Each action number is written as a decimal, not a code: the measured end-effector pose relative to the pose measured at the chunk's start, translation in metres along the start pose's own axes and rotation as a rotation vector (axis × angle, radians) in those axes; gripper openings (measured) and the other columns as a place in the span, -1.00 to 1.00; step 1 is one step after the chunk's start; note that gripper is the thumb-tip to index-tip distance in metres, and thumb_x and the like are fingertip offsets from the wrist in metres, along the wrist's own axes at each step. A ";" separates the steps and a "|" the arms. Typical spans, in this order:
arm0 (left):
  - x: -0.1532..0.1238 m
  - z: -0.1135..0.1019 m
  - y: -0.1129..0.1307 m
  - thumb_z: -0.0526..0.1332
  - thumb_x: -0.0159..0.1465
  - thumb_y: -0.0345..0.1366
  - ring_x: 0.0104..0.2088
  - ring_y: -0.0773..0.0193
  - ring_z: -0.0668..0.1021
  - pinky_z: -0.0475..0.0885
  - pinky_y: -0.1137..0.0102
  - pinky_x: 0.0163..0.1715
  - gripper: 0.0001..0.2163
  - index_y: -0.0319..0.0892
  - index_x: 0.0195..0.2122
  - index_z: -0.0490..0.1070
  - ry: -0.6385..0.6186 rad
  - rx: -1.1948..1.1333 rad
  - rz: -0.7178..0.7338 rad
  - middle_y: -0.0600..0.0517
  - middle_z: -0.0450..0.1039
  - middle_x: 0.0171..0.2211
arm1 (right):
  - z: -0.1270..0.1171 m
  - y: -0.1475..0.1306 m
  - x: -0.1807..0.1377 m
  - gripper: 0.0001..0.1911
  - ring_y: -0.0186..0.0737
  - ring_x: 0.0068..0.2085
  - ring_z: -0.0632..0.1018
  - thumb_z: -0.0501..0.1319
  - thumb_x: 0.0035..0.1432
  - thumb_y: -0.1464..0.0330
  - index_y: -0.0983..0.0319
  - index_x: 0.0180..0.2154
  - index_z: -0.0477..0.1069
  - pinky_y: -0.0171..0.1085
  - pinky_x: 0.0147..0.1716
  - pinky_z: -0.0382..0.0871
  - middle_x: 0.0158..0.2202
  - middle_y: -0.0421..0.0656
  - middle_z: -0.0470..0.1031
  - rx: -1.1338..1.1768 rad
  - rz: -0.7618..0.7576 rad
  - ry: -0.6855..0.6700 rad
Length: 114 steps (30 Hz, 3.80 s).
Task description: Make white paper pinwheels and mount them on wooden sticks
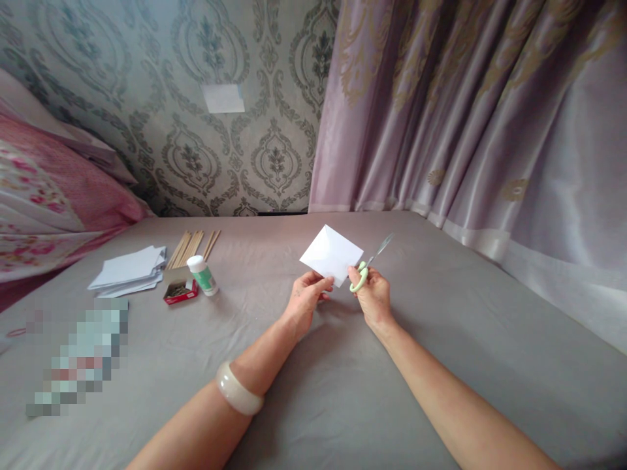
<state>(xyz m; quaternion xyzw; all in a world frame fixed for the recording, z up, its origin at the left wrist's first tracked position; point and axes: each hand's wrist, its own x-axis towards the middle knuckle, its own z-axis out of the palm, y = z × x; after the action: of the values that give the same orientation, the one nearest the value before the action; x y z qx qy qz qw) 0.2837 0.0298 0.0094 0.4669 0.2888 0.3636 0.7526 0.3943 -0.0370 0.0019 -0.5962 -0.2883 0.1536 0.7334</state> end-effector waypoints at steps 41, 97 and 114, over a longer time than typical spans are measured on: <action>0.007 -0.007 0.029 0.41 -0.12 -0.32 -0.47 0.39 0.49 0.33 0.50 -0.45 -0.81 -0.26 -0.52 0.45 0.052 -0.113 0.151 0.02 0.48 -0.51 | -0.004 -0.014 -0.019 -0.45 -0.37 -0.55 0.30 0.18 -0.01 -0.11 0.29 -0.53 0.37 -0.35 -0.53 0.16 -0.58 -0.21 0.39 -0.361 0.118 -0.762; 0.004 -0.006 0.020 0.38 -0.07 -0.33 -0.47 0.39 0.49 0.35 0.47 -0.45 -0.83 -0.24 -0.45 0.47 -0.016 -0.082 0.169 0.05 0.47 -0.48 | 0.001 -0.002 -0.019 -0.68 -0.40 -0.59 0.26 0.22 -0.05 0.17 0.25 -0.64 0.29 -0.36 -0.59 0.09 -0.67 -0.25 0.32 -0.382 0.162 -0.553; 0.000 -0.001 0.012 0.37 -0.05 -0.32 -0.52 0.39 0.46 0.35 0.46 -0.45 -0.82 -0.26 -0.44 0.47 -0.083 -0.056 0.121 0.06 0.45 -0.53 | 0.000 -0.008 -0.017 -0.71 -0.37 -0.55 0.27 0.21 -0.06 0.16 0.26 -0.55 0.31 -0.35 -0.56 0.12 -0.62 -0.28 0.28 -0.375 0.128 -0.547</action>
<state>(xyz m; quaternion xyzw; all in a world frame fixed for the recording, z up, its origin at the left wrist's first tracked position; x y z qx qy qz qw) 0.2795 0.0335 0.0199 0.4771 0.2184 0.3964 0.7533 0.3806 -0.0488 0.0058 -0.6743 -0.4596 0.2978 0.4954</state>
